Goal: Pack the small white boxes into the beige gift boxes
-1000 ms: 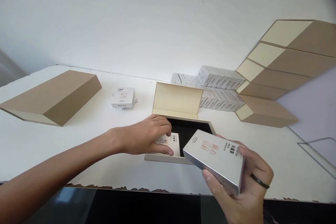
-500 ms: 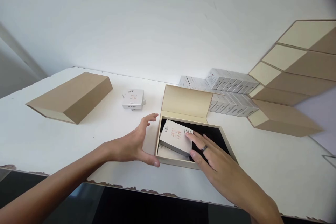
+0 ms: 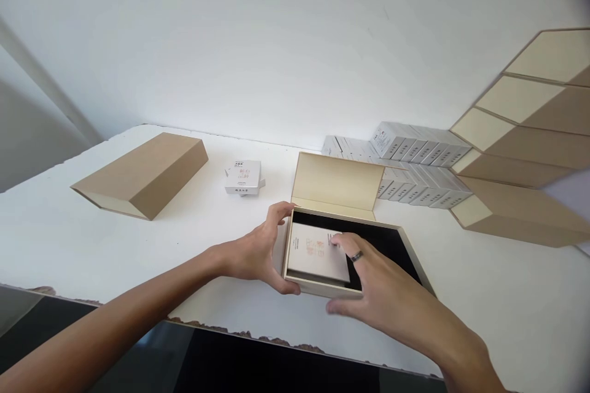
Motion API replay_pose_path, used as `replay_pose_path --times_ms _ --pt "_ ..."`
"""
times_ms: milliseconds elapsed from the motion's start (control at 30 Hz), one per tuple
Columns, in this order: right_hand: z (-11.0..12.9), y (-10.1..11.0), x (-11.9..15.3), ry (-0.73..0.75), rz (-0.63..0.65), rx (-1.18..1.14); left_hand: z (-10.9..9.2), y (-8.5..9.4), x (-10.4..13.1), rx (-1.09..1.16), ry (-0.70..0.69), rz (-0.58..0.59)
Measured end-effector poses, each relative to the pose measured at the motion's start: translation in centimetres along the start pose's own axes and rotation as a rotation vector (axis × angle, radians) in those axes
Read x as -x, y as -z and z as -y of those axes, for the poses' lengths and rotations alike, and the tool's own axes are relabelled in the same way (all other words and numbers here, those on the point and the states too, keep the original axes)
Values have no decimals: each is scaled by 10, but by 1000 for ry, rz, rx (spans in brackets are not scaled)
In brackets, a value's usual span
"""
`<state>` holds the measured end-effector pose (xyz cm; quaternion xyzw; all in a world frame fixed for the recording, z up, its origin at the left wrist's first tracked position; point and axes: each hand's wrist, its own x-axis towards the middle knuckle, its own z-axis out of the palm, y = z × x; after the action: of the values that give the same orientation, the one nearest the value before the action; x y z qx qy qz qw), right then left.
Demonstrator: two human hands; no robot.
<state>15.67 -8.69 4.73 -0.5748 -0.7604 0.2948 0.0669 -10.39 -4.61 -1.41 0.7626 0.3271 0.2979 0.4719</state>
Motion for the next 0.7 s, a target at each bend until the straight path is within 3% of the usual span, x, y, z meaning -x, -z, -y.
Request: replay_pose_path --times_ms 333,500,600,700 --pt "-4 -3 -3 -37 9 -53 -5 -1 -1 12 -56 11" --pt "-5 -3 -3 -45 23 -43 -9 -1 1 15 2 25" --pt "-7 -5 -1 -39 -31 13 -9 12 10 -41 29 60" --pt "-9 -8 0 -63 -41 37 -8 39 22 -177 52 6"
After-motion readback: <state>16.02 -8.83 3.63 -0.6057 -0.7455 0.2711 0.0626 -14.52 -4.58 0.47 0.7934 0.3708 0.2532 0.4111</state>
